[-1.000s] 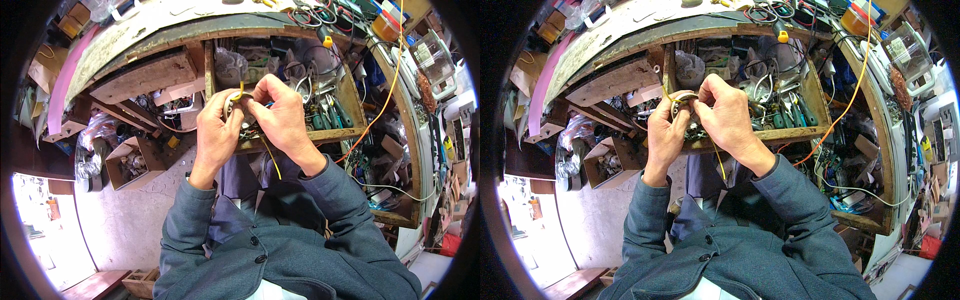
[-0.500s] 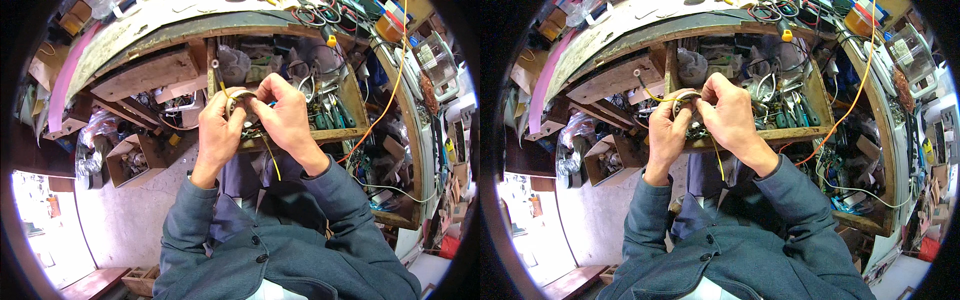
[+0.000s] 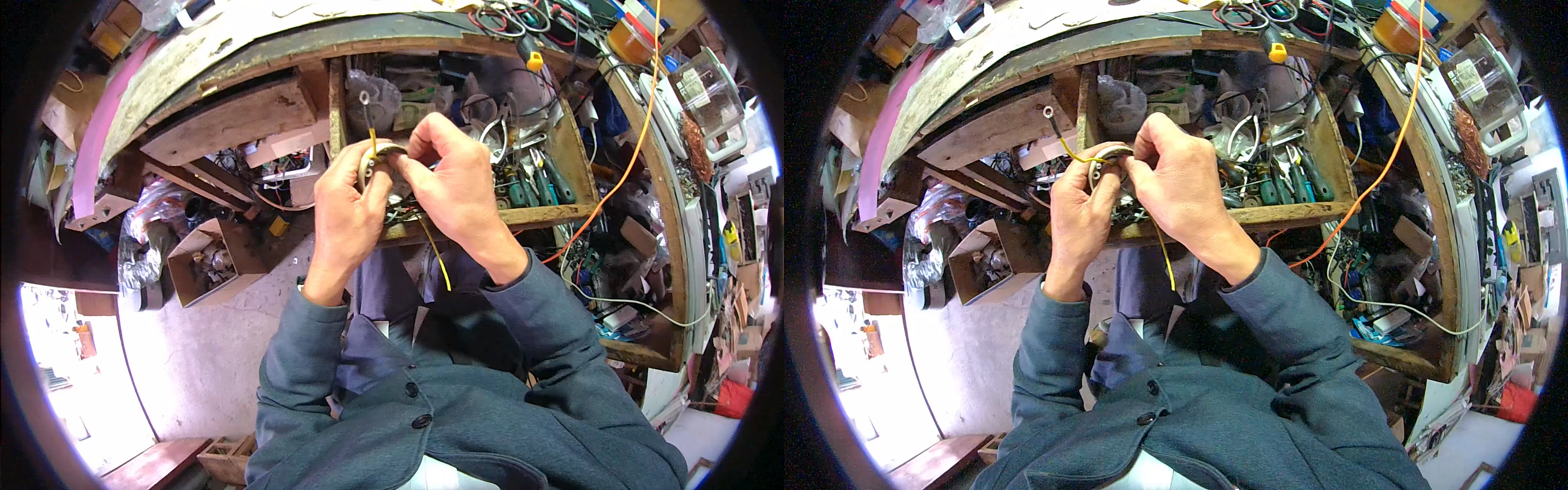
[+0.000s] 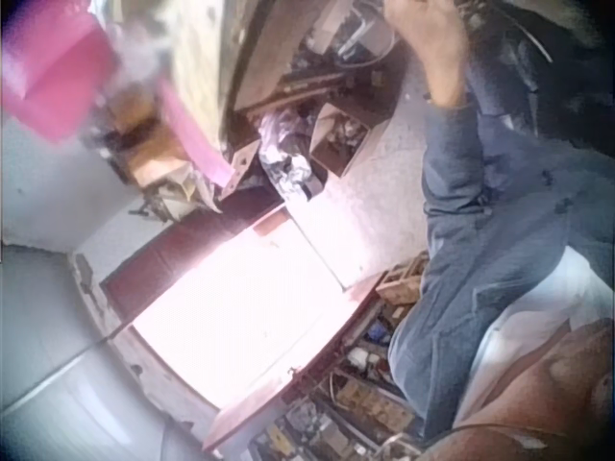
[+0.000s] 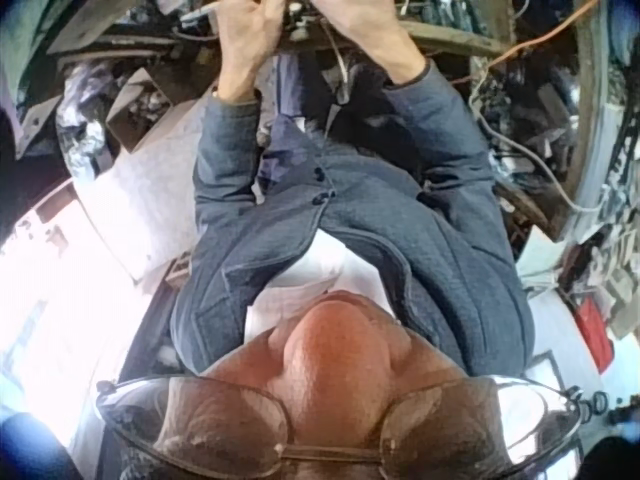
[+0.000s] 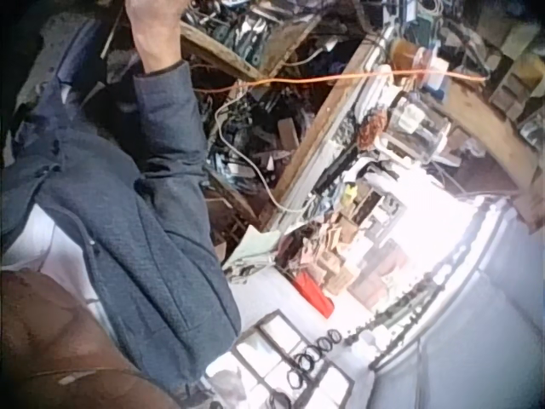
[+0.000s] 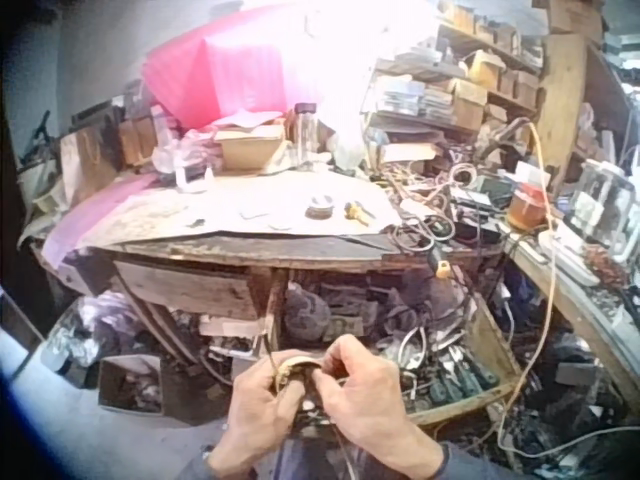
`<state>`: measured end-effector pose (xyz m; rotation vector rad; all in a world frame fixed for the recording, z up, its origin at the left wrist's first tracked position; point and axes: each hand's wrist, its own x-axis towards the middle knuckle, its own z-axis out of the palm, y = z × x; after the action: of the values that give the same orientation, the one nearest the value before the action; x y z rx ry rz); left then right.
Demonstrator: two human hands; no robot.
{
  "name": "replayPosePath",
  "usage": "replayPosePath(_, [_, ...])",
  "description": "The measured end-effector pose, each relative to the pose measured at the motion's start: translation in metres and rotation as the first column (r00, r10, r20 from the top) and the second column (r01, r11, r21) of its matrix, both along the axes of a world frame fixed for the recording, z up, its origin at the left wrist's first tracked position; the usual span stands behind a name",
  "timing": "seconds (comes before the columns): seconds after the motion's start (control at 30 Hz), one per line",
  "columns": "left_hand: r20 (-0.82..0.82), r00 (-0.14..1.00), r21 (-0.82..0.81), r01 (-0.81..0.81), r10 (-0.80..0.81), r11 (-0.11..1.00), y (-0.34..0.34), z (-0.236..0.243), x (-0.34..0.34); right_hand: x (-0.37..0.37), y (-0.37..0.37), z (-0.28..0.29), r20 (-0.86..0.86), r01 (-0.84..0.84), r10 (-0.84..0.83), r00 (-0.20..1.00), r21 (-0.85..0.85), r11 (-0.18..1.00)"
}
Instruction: The person works on a small cylindrical electrical component, stripping and inserting wires, then using pliers and a screwdriver to secure connections. They wrap the assembly with electrical tape and continue adjusting the wires inside the housing.
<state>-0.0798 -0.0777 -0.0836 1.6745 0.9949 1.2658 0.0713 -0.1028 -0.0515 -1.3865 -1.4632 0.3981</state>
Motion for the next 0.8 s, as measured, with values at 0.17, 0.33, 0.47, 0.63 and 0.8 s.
replayPosePath(0.17, [-0.026,1.000,0.007,-0.008,0.008,1.000,0.001,0.000,-0.002,-0.003,0.001,-0.002,0.001,-0.004,0.004,1.000,-0.001,1.000])
replayPosePath(0.33, [0.023,1.000,-0.034,0.015,-0.014,0.999,0.002,0.002,-0.001,-0.003,0.003,-0.003,0.014,-0.025,0.025,1.000,0.014,1.000])
replayPosePath(0.47, [0.071,0.997,-0.137,0.019,-0.010,0.990,0.006,-0.005,-0.004,0.001,0.000,0.003,0.043,-0.088,0.087,0.995,0.020,0.996])
replayPosePath(0.63, [0.130,0.991,-0.139,0.061,-0.043,0.988,0.004,-0.002,-0.003,0.045,0.008,0.022,0.039,0.061,-0.060,0.997,-0.023,0.998])
replayPosePath(0.8, [0.117,0.989,-0.166,0.106,-0.088,0.980,0.008,-0.001,-0.001,0.125,0.037,0.000,0.595,0.306,-0.181,0.783,-0.115,0.945])
